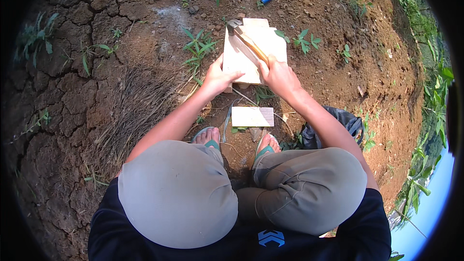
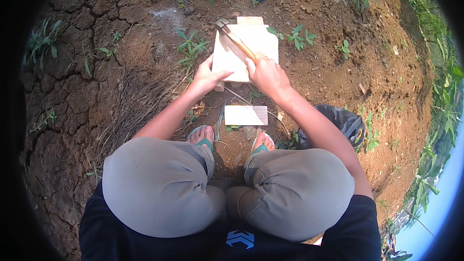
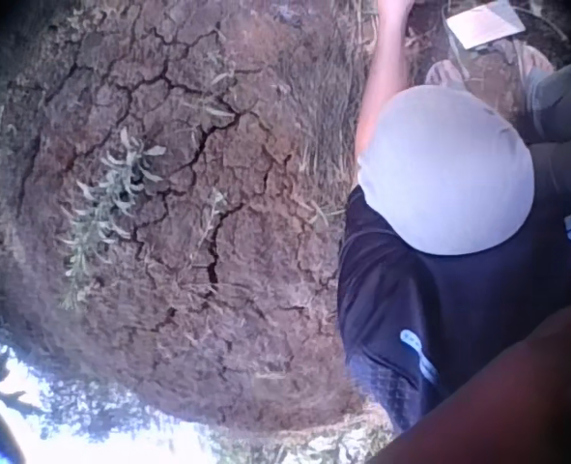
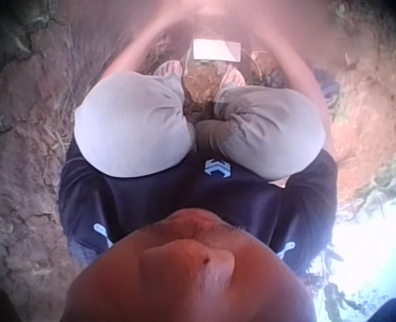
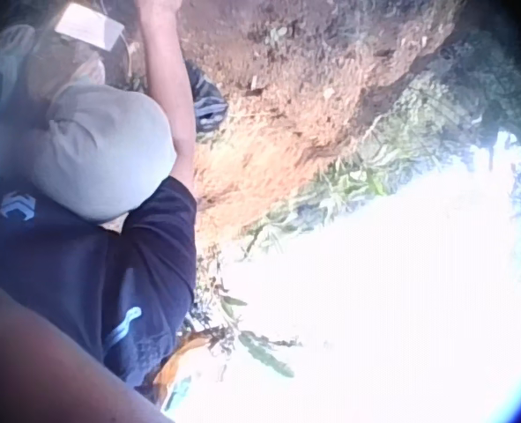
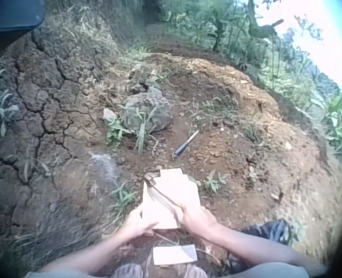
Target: The person assembles pieces of wood using a hammer and a chisel, carving a notch into one piece and fitting them together.
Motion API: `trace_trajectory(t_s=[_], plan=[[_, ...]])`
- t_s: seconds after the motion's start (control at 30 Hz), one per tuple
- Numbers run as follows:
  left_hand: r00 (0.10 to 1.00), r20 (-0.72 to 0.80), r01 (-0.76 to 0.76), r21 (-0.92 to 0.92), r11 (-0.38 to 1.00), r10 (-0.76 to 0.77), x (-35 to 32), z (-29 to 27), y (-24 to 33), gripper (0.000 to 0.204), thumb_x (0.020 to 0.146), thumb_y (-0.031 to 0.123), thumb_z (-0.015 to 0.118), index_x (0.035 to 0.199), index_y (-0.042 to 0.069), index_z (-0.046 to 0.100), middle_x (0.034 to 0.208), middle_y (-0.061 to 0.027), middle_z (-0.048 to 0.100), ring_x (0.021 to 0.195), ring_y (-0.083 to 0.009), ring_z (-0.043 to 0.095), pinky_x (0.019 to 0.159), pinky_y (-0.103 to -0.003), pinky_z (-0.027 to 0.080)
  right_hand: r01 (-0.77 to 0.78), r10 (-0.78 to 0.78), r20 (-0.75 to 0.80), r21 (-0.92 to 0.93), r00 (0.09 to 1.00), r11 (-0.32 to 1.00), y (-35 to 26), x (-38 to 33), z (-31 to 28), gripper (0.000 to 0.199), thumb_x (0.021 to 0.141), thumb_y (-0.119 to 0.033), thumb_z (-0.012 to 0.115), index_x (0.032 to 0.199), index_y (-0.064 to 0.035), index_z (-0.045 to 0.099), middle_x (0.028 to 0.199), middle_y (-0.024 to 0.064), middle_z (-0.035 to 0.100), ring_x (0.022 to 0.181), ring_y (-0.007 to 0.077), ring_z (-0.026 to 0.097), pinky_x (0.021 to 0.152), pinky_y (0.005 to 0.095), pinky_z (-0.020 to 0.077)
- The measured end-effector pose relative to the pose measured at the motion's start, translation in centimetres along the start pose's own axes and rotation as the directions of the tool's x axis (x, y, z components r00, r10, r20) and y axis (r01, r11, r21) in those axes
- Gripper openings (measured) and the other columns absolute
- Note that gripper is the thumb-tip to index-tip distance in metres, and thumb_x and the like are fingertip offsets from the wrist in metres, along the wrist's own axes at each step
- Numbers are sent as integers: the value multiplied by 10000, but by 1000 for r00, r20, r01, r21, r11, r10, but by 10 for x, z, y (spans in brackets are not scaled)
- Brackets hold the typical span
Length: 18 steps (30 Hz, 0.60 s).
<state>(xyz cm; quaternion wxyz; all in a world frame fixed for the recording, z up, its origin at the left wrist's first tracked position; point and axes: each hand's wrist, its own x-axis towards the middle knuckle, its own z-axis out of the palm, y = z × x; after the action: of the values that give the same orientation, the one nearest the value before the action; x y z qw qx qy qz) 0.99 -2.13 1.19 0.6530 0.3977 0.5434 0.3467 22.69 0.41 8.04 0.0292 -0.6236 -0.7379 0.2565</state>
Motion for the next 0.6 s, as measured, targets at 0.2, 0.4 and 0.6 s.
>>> trace_trajectory(t_s=[0.2,0.4,0.6], plan=[[999,39,-37,250,967,28,-1,-7,-2,891,757,203,897,1494,28,427,1339,-162,639,1208,-221,624,1059,-369,484,-78,83,-47,100,995,992,-39,-4,-38,424,1032,-401,529,1055,15,606,775,330,669,799,508,687,696,586,564],[999,29,-45,217,975,39,4,-9,-15,814,803,164,867,1481,19,440,1348,-145,628,1219,-205,605,1063,-360,471,-7,8,-15,8,1000,1000,-22,6,-31,411,1032,-399,536,1070,2,615,747,308,668,771,500,686,672,567,563],[997,32,62,104,993,-66,-4,-6,-2,812,811,93,849,1495,4,421,1363,-138,621,1228,-201,602,1069,-365,468,100,-10,-294,293,956,951,-48,-5,-58,352,1034,-353,553,1011,-3,567,750,293,668,739,497,682,608,562,550]])
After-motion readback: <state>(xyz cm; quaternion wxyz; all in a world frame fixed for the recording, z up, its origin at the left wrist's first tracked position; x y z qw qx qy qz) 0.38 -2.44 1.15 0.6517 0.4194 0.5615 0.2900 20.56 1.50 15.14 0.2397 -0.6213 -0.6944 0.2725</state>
